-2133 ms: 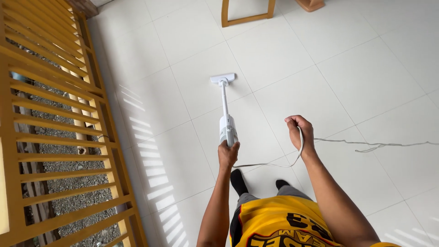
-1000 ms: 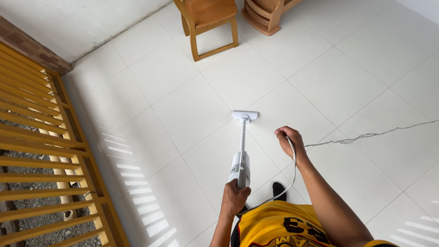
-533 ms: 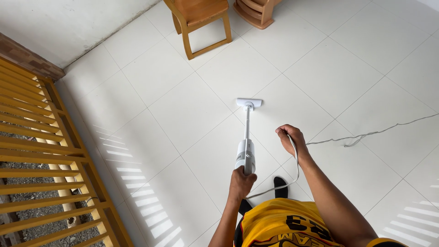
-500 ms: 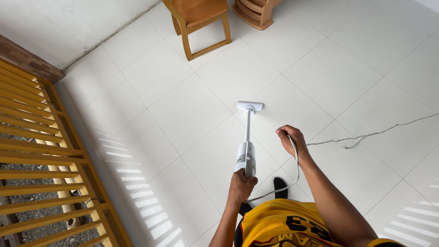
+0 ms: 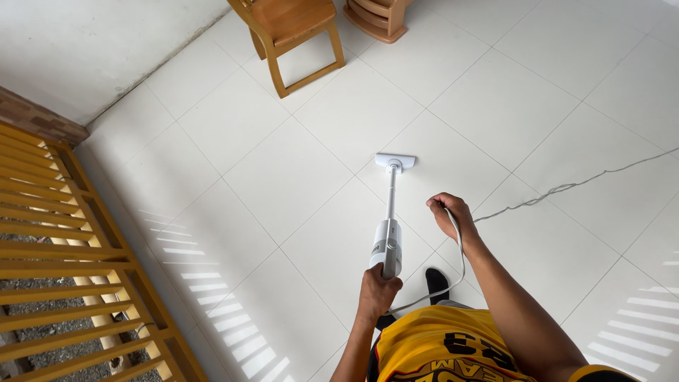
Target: The person uses a white corded stick vacuum to clean a white tiled floor. They move the vacuum back and forth along a wooden railing and around a wooden bench and chair, managing the power cord with their right hand.
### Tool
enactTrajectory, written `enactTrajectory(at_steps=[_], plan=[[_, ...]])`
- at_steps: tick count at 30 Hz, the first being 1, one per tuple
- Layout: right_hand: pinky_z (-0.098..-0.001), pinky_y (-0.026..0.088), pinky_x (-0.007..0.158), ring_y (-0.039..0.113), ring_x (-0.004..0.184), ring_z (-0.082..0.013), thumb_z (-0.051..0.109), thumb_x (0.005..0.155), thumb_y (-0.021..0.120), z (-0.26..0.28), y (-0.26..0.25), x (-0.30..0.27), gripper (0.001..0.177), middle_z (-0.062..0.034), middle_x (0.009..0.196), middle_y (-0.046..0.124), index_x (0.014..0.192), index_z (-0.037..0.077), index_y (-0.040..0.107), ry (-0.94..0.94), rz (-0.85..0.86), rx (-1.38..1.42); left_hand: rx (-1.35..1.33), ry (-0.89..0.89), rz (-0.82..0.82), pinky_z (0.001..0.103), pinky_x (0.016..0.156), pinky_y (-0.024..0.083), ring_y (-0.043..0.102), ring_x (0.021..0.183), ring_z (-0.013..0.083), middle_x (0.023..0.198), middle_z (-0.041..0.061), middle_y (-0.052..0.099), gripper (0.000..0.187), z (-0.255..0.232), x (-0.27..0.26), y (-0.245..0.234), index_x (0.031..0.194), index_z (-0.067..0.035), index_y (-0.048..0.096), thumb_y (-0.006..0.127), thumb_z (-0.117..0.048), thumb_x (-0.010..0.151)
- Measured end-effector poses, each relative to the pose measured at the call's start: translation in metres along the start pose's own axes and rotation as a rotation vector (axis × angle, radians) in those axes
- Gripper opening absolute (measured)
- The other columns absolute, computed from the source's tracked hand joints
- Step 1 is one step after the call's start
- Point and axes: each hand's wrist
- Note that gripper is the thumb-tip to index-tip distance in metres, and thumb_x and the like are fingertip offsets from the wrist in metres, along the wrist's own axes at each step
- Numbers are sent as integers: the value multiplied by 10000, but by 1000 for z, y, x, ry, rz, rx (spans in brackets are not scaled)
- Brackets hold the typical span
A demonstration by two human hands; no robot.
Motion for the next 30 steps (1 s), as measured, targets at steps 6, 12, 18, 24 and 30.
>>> enactTrajectory(at_steps=[6, 12, 18, 24, 30], plan=[[-425, 549, 747, 718, 922, -313, 290, 970, 641, -21, 3, 8, 230, -119, 924, 745, 1075, 145, 785, 23, -103, 82, 148, -3, 136, 319, 505, 400, 541, 566, 160, 607, 40, 528, 253, 13, -13, -31, 868, -22, 692, 630, -166, 669], [-449, 550, 769, 719, 956, -349, 279, 963, 634, -17, 17, 0, 240, -145, 948, 751, 1076, 127, 781, 76, -110, 120, 169, 87, 151, 361, 519, 385, 525, 608, 165, 604, 74, 493, 277, 29, 42, -22, 870, 15, 679, 620, -175, 677], [-431, 546, 758, 713, 909, -323, 243, 960, 636, -5, 15, 44, 224, -149, 896, 739, 1054, 101, 781, 79, -145, 152, 193, 101, 203, 358, 488, 368, 497, 564, 160, 585, 59, 467, 229, -37, 95, -19, 817, 1, 645, 613, -178, 677], [-471, 544, 774, 711, 953, -360, 289, 974, 649, 5, -3, 134, 237, -165, 941, 745, 1076, 113, 770, 57, -160, 172, 223, 81, 220, 355, 476, 357, 500, 553, 171, 592, 60, 487, 219, -88, 159, -10, 801, -11, 634, 641, -205, 699], [-423, 531, 715, 682, 859, -282, 291, 970, 660, 21, -51, 209, 205, -112, 856, 709, 1045, 135, 769, 56, -230, 262, 247, 93, 237, 325, 479, 382, 519, 548, 153, 581, 53, 482, 176, -144, 235, -2, 761, -25, 616, 649, -189, 709]])
Point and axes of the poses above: each hand's wrist, its own x-axis towards the middle knuckle, its own y-axis out of the palm, z = x × y
